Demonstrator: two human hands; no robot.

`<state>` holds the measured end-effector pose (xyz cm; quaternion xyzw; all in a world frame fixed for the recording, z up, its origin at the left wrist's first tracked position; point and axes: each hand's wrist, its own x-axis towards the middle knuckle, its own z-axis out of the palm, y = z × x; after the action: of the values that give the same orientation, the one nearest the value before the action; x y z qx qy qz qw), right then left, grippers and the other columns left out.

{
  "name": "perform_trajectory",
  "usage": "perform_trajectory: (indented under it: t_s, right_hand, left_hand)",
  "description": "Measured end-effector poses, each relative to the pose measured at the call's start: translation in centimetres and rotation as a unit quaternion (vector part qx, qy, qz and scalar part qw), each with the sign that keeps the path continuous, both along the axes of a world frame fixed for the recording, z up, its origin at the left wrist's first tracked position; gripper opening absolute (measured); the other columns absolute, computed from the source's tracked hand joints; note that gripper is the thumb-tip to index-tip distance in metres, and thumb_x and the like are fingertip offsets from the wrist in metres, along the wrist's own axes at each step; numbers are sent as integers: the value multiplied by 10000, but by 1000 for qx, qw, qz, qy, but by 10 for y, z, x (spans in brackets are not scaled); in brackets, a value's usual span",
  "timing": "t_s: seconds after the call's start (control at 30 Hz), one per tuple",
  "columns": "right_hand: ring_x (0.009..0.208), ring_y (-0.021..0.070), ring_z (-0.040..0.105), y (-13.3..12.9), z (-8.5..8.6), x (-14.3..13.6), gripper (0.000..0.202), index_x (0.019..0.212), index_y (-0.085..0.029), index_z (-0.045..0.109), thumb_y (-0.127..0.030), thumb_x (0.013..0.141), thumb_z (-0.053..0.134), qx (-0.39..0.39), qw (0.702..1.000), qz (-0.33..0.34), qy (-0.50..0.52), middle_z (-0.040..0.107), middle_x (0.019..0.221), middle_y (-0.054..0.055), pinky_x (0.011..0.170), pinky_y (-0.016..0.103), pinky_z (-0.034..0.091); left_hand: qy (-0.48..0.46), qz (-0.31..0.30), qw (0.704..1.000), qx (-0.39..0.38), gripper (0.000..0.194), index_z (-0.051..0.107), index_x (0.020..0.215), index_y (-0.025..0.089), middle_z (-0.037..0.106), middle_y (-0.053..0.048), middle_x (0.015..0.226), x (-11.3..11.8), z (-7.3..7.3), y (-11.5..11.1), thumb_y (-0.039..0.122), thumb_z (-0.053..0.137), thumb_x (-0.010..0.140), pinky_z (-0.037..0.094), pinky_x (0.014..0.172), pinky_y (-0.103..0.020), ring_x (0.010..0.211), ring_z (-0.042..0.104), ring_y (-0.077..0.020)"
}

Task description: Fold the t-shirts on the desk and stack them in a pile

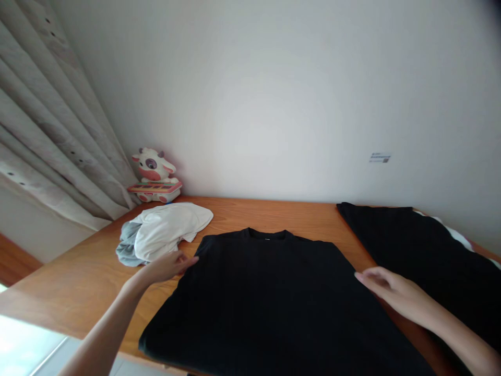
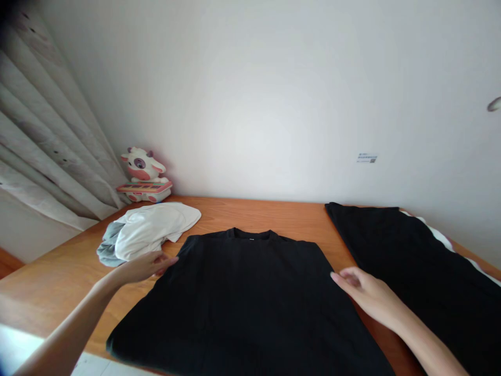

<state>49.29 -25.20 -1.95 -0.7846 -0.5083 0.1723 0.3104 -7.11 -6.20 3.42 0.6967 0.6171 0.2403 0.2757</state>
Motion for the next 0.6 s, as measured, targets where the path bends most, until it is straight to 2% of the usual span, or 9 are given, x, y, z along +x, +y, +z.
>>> perform_trajectory:
  t_s: [0.1,0.2,0.3,0.37,0.5,0.6]
  right_hand:
    - [959,379,757,60,10,-18,466,718,-270,709,-721,709,592,-11,999,-35,28,810,892,125,883,470,577]
    - [889,367,763,95,3,-26,353,659,-266,676,-605,737,614,-10,999,-43,29,797,809,115,818,442,572]
    - [920,339,753,103,-4,-29,263,736,-264,668,-518,761,604,15,998,-61,18,799,873,105,826,416,560]
    - [984,324,737,102,-4,-30,301,838,-262,656,-545,802,561,51,996,-76,8,793,976,112,870,409,548]
    - [1010,313,717,105,3,-36,401,981,-257,611,-620,841,515,160,981,-106,-30,769,1058,128,896,402,533]
    - [1019,307,710,114,1,-38,370,1026,-242,596,-564,881,486,140,980,-133,-57,755,1094,144,881,394,526]
  left_hand:
    - [37,-5,999,-21,568,556,493,226,534,-3,468,19,-3,31,757,669,663,400,541,-296,530,579,-209]
    - [52,5,999,2,486,541,478,230,520,9,451,30,-12,49,652,716,643,411,578,-301,553,596,-218]
    - [25,18,999,41,393,662,685,217,689,-28,653,35,-18,56,608,693,674,486,686,-319,726,687,-259]
    - [1,22,997,69,440,703,863,204,758,-66,847,35,-18,57,620,641,732,518,780,-329,849,713,-267]
    - [-28,46,989,135,494,709,1019,195,780,-88,1010,40,-12,59,631,596,818,537,848,-326,927,720,-262]
    - [17,69,988,138,447,690,1125,202,774,-86,1105,48,-11,66,568,546,913,541,850,-312,959,725,-246]
